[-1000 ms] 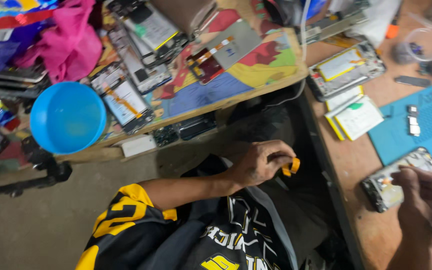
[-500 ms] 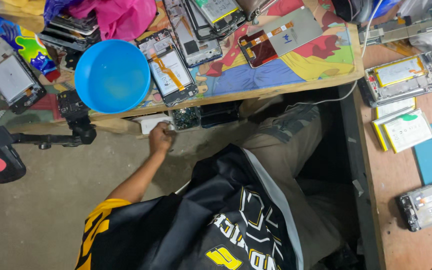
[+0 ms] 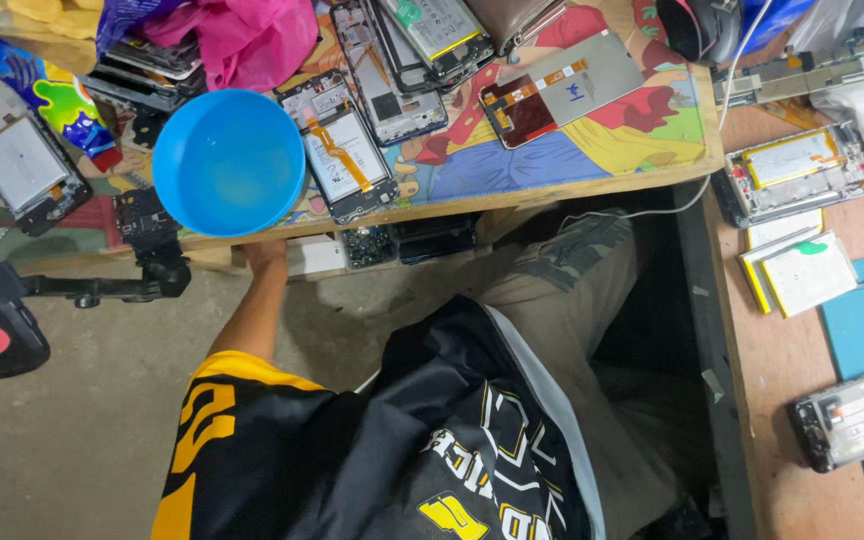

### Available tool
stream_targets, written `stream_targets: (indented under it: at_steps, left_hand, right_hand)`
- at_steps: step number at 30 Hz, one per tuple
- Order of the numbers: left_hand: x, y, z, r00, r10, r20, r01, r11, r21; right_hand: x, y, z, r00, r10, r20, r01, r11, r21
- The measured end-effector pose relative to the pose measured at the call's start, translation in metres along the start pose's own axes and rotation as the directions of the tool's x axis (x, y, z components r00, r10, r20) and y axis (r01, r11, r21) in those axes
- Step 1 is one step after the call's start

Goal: The person uses a screwdriver to remove screws from a smartphone chassis, then detaches the battery and disconnects internal ribbon cables. The device remains partially disassembled on the workbench.

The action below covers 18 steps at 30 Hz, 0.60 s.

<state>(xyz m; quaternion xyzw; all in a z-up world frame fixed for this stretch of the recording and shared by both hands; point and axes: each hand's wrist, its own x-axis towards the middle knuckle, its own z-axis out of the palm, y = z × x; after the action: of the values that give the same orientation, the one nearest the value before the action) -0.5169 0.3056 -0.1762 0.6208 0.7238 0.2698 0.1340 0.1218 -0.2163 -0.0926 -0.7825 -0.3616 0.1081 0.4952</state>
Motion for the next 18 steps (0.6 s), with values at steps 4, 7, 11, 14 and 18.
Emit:
stream_targets:
  at_steps: [4,7,11,14,18]
  left_hand:
    - [0.001,0.013,0.001,0.997,-0.048,0.056,0.044,0.996,0.083]
    - [0.0,0.006,0.009,0.973,0.225,0.055,-0.231,0.932,0.278]
    - [-0.016,-0.021,0.02,0.959,0.284,-0.011,-0.28,0.951,0.129]
    - [-0.051,-0.022,0.023,0.946,0.301,0.117,-0.297,0.953,-0.056]
    - [-0.104,0.044,0.034,0.844,0.455,0.284,-0.335,0.861,-0.384]
  right_hand:
    - [-0.005,0.024,-0.01,0.999,0.035,-0.004,-0.035,0.999,0.024]
    - [-0.005,0.031,-0.013,0.997,0.068,-0.044,-0.068,0.998,-0.003]
    - [-0.013,0.0,-0.011,0.98,0.162,-0.117,-0.147,0.981,0.126]
    - [-0.017,-0.042,-0.003,0.97,0.07,-0.234,-0.054,0.996,0.07]
    - [-0.022,-0.115,0.009,0.968,-0.038,-0.249,-0.027,0.967,-0.252]
